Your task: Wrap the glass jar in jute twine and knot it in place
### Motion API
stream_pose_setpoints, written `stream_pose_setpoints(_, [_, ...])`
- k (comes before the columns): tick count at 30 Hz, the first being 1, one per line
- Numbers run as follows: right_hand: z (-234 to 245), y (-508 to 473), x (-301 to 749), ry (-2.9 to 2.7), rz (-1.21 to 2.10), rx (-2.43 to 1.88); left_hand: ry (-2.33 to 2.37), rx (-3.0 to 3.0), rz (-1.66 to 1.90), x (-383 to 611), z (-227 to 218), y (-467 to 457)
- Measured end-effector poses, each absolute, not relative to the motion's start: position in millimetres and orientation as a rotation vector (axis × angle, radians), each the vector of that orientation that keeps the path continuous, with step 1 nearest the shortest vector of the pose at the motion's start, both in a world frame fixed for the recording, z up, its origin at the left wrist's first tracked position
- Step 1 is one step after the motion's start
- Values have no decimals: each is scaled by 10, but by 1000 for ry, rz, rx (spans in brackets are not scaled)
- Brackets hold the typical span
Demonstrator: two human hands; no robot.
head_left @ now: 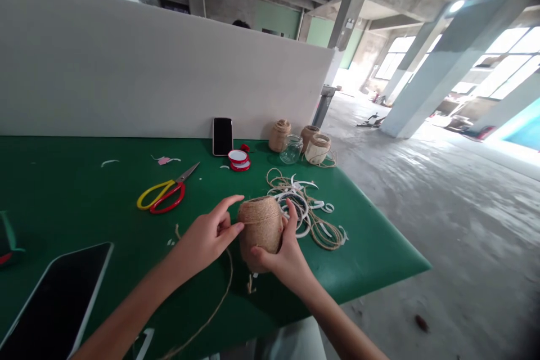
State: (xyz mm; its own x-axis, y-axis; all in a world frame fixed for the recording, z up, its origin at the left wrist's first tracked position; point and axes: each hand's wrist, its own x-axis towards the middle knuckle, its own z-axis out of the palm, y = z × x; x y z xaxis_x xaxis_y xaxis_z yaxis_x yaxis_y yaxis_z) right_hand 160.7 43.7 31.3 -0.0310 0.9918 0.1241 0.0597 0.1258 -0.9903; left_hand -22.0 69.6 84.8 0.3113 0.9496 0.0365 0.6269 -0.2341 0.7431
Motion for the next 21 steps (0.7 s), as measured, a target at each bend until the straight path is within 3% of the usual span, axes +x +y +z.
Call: stream_pose_setpoints(21, [293,478,1675,-1217,1192,-1103,1321,1952,582,-246,830,827])
